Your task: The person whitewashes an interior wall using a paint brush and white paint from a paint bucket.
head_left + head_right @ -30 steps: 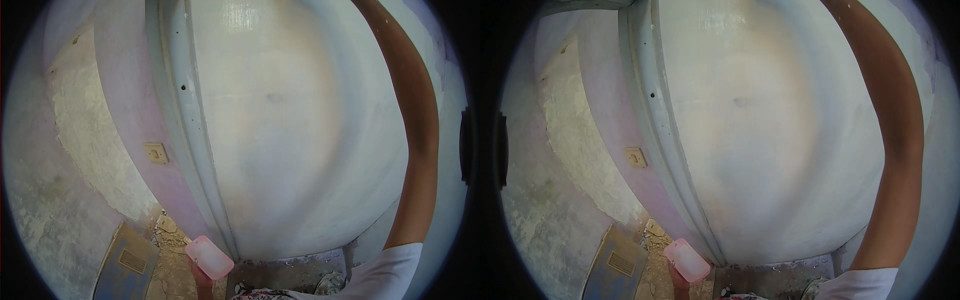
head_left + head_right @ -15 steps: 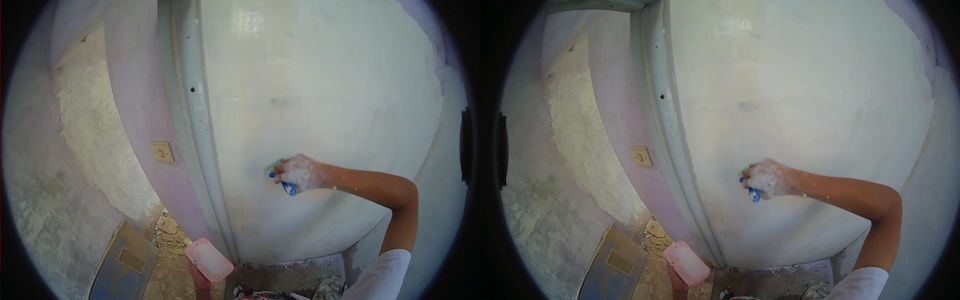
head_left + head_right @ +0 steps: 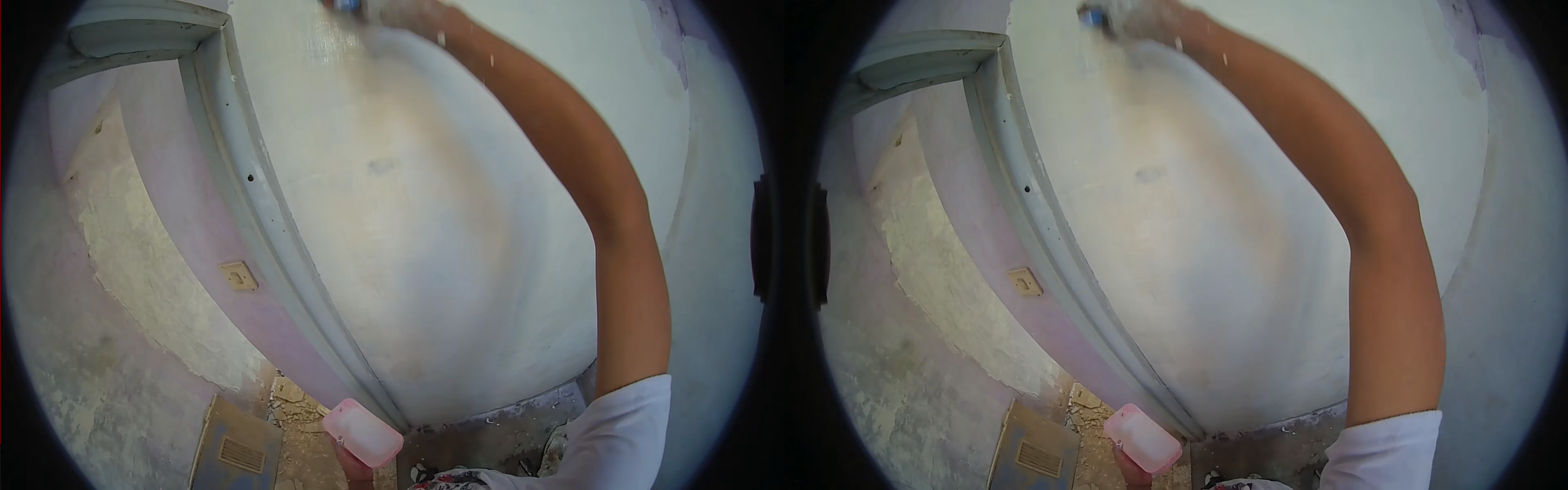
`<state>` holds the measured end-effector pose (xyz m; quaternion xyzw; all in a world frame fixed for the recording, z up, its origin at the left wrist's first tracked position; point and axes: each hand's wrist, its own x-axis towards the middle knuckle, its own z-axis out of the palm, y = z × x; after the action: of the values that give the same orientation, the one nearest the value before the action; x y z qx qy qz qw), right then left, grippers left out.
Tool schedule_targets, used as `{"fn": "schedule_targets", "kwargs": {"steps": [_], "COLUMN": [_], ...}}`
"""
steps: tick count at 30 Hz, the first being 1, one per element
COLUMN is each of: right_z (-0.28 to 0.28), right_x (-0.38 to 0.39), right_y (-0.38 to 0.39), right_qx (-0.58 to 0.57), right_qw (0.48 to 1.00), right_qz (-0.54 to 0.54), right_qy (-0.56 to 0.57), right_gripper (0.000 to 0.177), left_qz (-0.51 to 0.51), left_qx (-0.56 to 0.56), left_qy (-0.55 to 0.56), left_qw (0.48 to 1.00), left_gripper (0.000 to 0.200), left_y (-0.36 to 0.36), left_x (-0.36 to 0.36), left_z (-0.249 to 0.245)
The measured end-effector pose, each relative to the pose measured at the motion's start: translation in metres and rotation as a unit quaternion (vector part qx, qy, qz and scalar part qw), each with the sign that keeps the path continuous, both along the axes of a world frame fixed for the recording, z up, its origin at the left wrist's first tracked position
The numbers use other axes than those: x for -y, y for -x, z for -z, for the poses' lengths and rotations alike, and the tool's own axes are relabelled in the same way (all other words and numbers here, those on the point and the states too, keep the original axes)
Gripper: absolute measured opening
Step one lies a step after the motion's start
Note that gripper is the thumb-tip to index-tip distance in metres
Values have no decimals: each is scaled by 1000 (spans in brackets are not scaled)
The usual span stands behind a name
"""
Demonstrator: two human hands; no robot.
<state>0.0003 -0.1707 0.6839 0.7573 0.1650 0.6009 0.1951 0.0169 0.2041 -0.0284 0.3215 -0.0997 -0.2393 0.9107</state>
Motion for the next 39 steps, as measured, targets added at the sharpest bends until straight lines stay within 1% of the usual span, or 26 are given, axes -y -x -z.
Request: {"fn": "schedule_targets", "kwargs": {"steps": [1, 2, 3, 4, 5, 6, 8, 10, 11, 12, 13, 14, 15, 16, 17, 19, 20, 23, 25, 28, 29, 31, 33, 35, 37, 39], "right_z": [41, 103, 161, 218, 288, 351, 451, 535, 559, 581, 604, 626, 648, 653, 646, 635, 633, 623, 610, 594, 588, 579, 592, 605, 619, 626], "right_x": [27, 28, 17, 6, 14, 6, -14, -25, -30, -37, -44, -48, -52, -56, -60, -63, -64, -66, -72, -92, -103, -121, -130, -141, -145, -147], "right_y": [12, 4, -1, 11, 12, 23, 42, 56, 62, 68, 75, 81, 89, 100, 114, 144, 154, 184, 196, 211, 213, 214, 209, 199, 189, 187], "right_qx": [5, -14, -124, -223, -230, -247, -434, -463, -476, -460, -434, -380, -312, -286, -253, -193, -187, -125, -105, -90, -81, -110, -115, -128, -119, -119], "right_qw": [985, 986, 957, 933, 942, 957, 890, 871, 865, 829, 760, 695, 605, 534, 457, 386, 375, 365, 348, 369, 368, 392, 407, 430, 425, 473], "right_qz": [86, 85, 235, 265, 215, 130, 139, 95, 80, 52, 29, -70, -159, -164, -164, -195, -193, -196, -280, -302, -300, -230, -212, -198, -203, -176], "right_qy": [151, 145, 113, 96, 112, 79, -15, -134, -136, -315, -483, -606, -715, -779, -837, -881, -887, -902, -888, -875, -877, -884, -881, -871, -874, -855], "right_gripper": [22, 18, 13, 32, 31, 19, 25, 24, 24, 22, 20, 19, 19, 18, 18, 16, 16, 16, 19, 22, 22, 23, 24, 24, 22, 18], "left_qz": [-7, -15, -17, -25, -34, -40, 13, 8, 23, 35, 47, -3, -6, -15, -1, -12, 2, 42, 65, 69, 58, 57, 57, 60, 60, 51], "left_qx": [3, 5, 0, 5, 8, -2, -41, 10, -9, -31, -45, 11, 23, 29, 10, 18, 21, 17, 9, 32, 41, 53, 93, 92, 93, 125], "left_qy": [-14, -29, -27, -34, -43, -43, 4, -17, -13, -7, 0, -51, -62, -62, -53, -81, -72, -51, -37, -45, -52, -58, -39, -46, -55, -76], "left_qw": [1000, 999, 999, 999, 998, 998, 999, 1000, 1000, 999, 998, 999, 998, 998, 999, 997, 997, 998, 997, 996, 996, 995, 993, 993, 992, 988], "left_gripper": [60, 60, 60, 60, 61, 61, 61, 61, 61, 61, 60, 60, 59, 58, 57, 57, 56, 57, 59, 63, 66, 70, 78, 80, 82, 81], "left_y": [1, 3, 3, 0, 4, 12, 22, 29, 31, 32, 30, 28, 24, 24, 19, 21, 19, 17, 16, 19, 22, 29, 41, 44, 49, 62], "left_x": [0, -1, 0, 2, -2, -5, -3, -6, -7, -6, -4, 0, 3, 8, 10, 21, 28, 49, 63, 84, 89, 102, 113, 119, 119, 125], "left_z": [9, 17, 25, 33, 40, 33, -2, -12, -18, -24, -26, -23, -18, -25, -20, -33, -35, -30, -21, -9, -5, -9, -16, -11, -8, -9]}}
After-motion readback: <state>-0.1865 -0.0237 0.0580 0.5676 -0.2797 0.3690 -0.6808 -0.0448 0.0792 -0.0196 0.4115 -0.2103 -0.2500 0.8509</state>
